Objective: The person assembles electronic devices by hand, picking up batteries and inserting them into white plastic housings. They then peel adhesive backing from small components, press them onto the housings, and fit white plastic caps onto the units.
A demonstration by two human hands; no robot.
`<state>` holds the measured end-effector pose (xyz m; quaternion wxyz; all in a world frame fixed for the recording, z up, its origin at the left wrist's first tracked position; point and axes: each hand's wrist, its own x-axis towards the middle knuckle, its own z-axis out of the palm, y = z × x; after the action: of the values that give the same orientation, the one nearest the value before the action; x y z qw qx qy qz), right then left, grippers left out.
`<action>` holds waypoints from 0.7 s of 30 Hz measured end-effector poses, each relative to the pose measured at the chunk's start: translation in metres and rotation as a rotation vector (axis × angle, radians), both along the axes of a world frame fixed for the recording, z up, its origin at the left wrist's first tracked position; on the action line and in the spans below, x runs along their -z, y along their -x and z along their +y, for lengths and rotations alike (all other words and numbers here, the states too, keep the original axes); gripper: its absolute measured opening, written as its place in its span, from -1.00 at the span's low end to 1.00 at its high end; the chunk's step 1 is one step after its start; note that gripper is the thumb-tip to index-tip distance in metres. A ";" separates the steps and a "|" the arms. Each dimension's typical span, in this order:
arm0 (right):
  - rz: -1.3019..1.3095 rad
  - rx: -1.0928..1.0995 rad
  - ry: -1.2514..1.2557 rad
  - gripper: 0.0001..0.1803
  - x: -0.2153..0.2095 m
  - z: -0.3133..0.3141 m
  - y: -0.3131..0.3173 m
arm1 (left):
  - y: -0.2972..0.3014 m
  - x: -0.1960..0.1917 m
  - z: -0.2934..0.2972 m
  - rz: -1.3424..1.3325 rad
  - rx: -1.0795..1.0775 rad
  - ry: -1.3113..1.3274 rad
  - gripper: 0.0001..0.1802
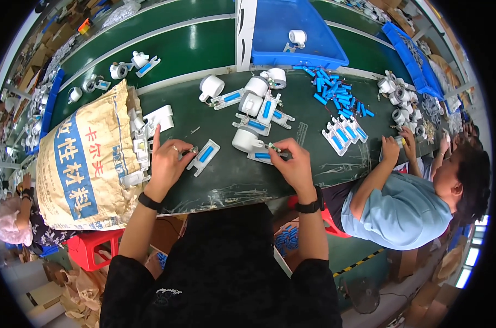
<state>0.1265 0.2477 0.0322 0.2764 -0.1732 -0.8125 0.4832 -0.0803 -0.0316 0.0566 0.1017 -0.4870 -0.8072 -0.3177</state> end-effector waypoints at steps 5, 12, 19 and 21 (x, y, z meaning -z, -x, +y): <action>-0.003 -0.004 0.061 -0.80 0.008 0.002 -0.004 | 0.006 0.004 0.002 -0.016 0.028 0.009 -0.83; 0.008 -0.032 0.098 -0.80 0.015 0.004 -0.005 | 0.008 0.011 0.002 -0.079 0.065 0.025 -0.83; -0.056 -0.076 0.037 -0.81 0.010 0.005 -0.007 | 0.008 0.009 0.005 -0.074 0.064 0.008 -0.82; -0.053 -0.074 0.035 -0.81 0.010 0.007 -0.007 | 0.008 0.010 0.004 -0.067 0.057 0.004 -0.82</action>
<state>0.1338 0.2547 0.0220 0.2334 -0.1605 -0.8169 0.5024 -0.0887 -0.0273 0.0467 0.0648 -0.4990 -0.7966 -0.3350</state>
